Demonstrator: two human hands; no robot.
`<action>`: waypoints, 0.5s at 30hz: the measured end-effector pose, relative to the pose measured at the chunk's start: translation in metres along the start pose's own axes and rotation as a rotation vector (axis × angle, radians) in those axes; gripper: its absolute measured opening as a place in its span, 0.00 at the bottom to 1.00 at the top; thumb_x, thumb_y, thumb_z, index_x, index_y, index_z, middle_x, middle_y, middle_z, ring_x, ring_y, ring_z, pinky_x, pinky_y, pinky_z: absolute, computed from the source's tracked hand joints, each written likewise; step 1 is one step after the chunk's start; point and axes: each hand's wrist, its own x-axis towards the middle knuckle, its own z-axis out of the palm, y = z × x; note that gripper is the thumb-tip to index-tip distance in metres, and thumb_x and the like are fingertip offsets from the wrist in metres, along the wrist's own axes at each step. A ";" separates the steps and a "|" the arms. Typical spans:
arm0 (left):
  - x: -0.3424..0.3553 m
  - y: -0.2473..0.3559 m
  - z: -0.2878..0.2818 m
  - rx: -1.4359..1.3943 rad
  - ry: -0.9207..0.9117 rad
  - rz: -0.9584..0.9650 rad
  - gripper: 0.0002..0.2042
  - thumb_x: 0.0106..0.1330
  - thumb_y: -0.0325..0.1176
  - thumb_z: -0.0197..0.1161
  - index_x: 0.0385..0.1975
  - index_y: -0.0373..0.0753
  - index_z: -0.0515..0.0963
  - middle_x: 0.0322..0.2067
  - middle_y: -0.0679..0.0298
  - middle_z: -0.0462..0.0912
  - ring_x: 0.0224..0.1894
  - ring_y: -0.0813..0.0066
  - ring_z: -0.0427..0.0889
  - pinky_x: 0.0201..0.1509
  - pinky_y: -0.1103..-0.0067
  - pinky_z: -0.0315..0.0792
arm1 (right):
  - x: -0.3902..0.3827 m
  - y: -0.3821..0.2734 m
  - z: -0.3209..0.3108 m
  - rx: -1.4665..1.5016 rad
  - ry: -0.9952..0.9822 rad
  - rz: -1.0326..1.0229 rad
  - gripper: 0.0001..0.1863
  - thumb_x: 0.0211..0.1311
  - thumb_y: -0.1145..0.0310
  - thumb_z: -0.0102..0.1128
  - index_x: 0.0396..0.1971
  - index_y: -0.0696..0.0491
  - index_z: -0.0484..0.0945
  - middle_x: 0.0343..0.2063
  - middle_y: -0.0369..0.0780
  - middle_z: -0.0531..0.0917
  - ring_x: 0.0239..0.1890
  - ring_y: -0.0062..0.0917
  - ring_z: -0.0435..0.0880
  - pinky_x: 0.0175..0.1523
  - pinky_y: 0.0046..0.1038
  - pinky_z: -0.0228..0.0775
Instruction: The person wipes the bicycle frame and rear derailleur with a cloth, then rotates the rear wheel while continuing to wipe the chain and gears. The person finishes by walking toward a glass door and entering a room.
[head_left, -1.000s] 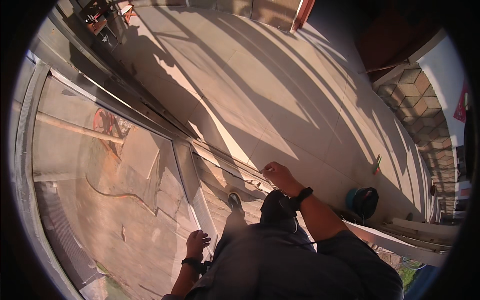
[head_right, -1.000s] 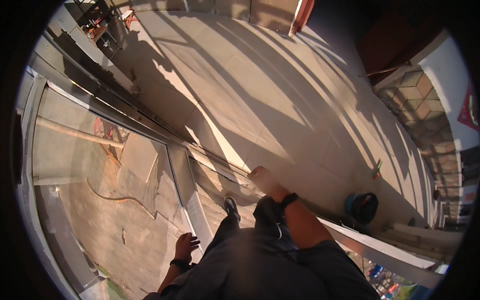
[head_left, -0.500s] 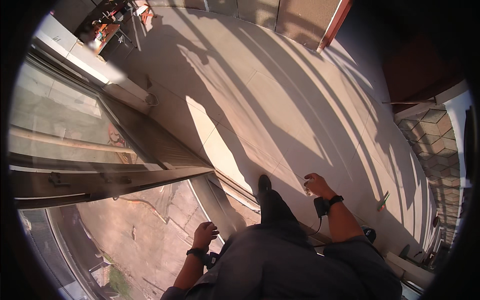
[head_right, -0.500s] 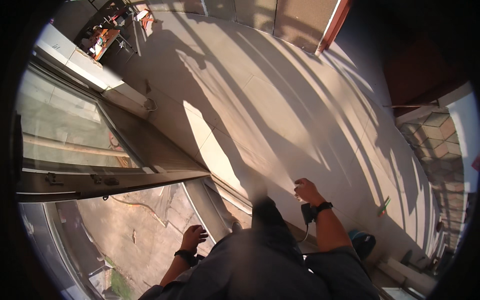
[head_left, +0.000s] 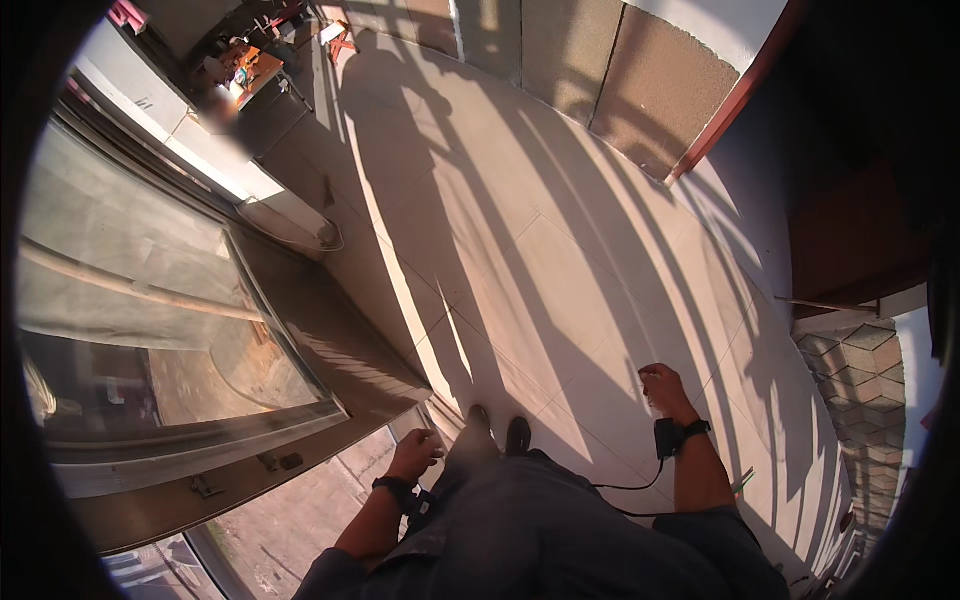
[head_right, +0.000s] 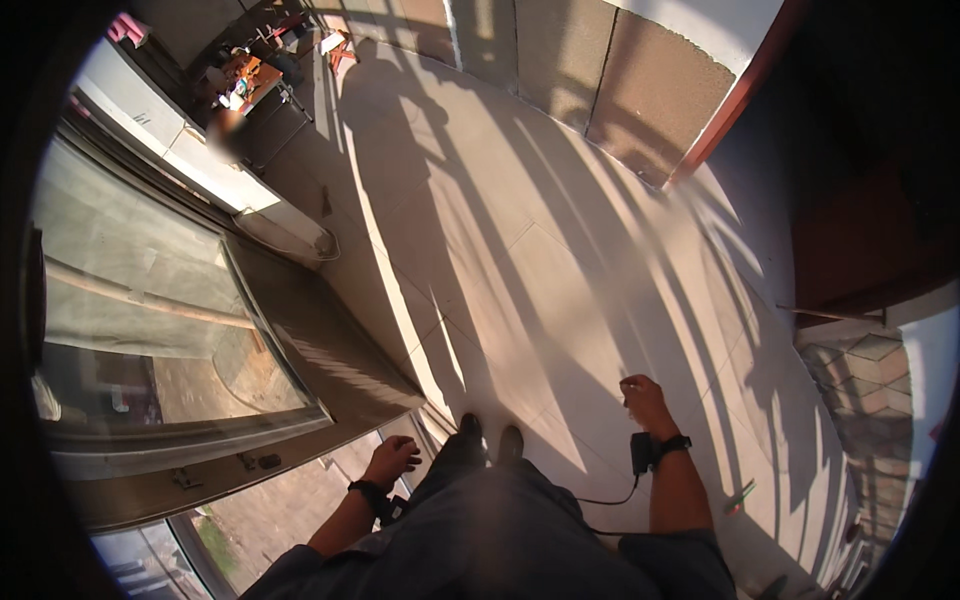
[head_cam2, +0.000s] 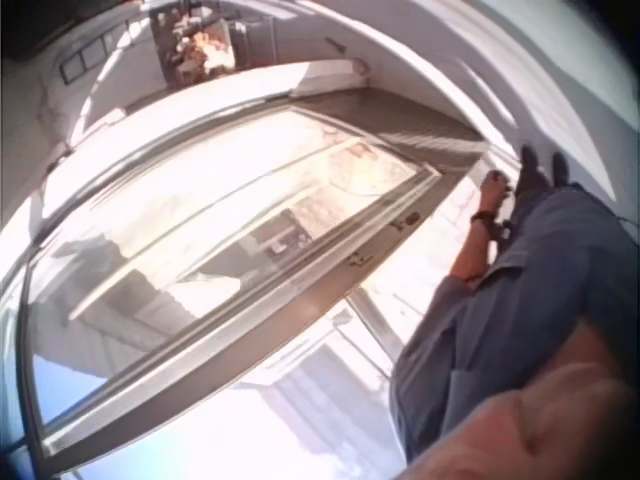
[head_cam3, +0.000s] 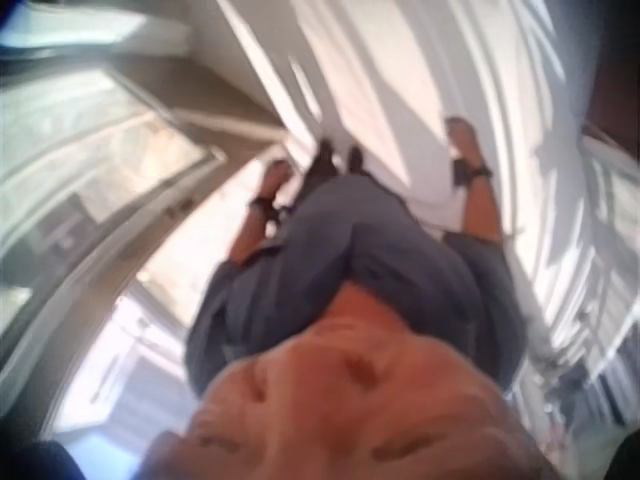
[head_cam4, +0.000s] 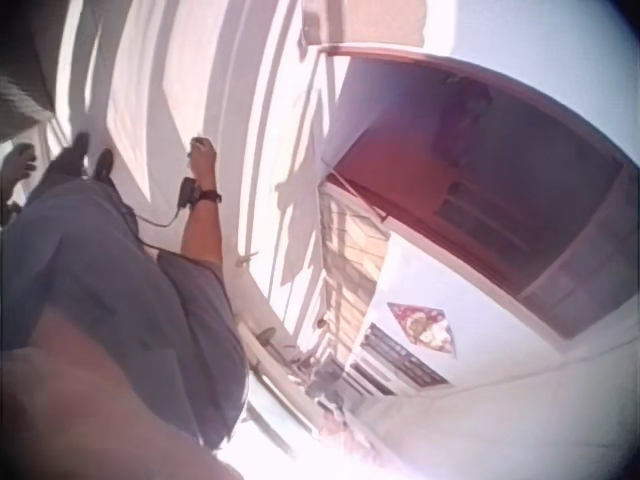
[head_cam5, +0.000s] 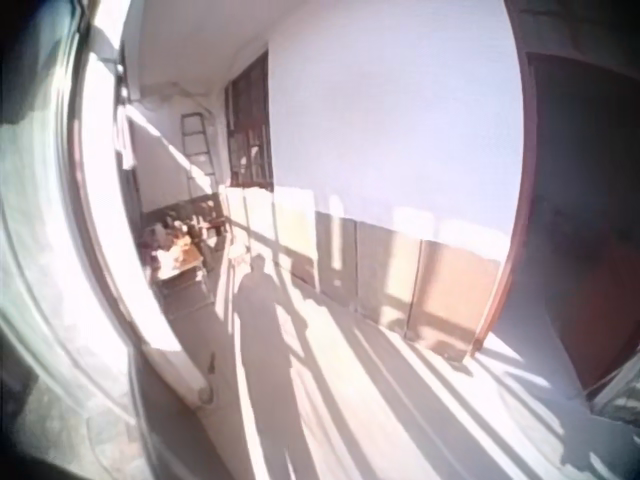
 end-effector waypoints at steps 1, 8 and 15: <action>0.010 0.012 0.000 0.021 0.008 0.017 0.23 0.70 0.42 0.65 0.56 0.31 0.74 0.45 0.57 0.84 0.41 0.69 0.86 0.42 0.75 0.80 | 0.009 -0.016 0.003 -0.005 -0.002 -0.021 0.13 0.69 0.62 0.63 0.46 0.55 0.82 0.25 0.37 0.83 0.24 0.19 0.78 0.26 0.25 0.71; 0.097 0.117 0.001 0.023 0.043 0.025 0.22 0.71 0.39 0.63 0.58 0.30 0.74 0.44 0.55 0.84 0.38 0.68 0.86 0.40 0.74 0.79 | 0.104 -0.109 0.009 -0.227 -0.052 -0.103 0.15 0.69 0.60 0.64 0.44 0.57 0.83 0.24 0.36 0.82 0.25 0.20 0.79 0.30 0.27 0.72; 0.177 0.274 -0.007 -0.066 0.051 0.097 0.21 0.72 0.37 0.61 0.58 0.29 0.73 0.43 0.56 0.84 0.39 0.68 0.86 0.40 0.74 0.80 | 0.197 -0.204 -0.043 -0.183 -0.068 0.064 0.13 0.67 0.60 0.63 0.38 0.55 0.82 0.19 0.36 0.78 0.17 0.21 0.75 0.20 0.27 0.66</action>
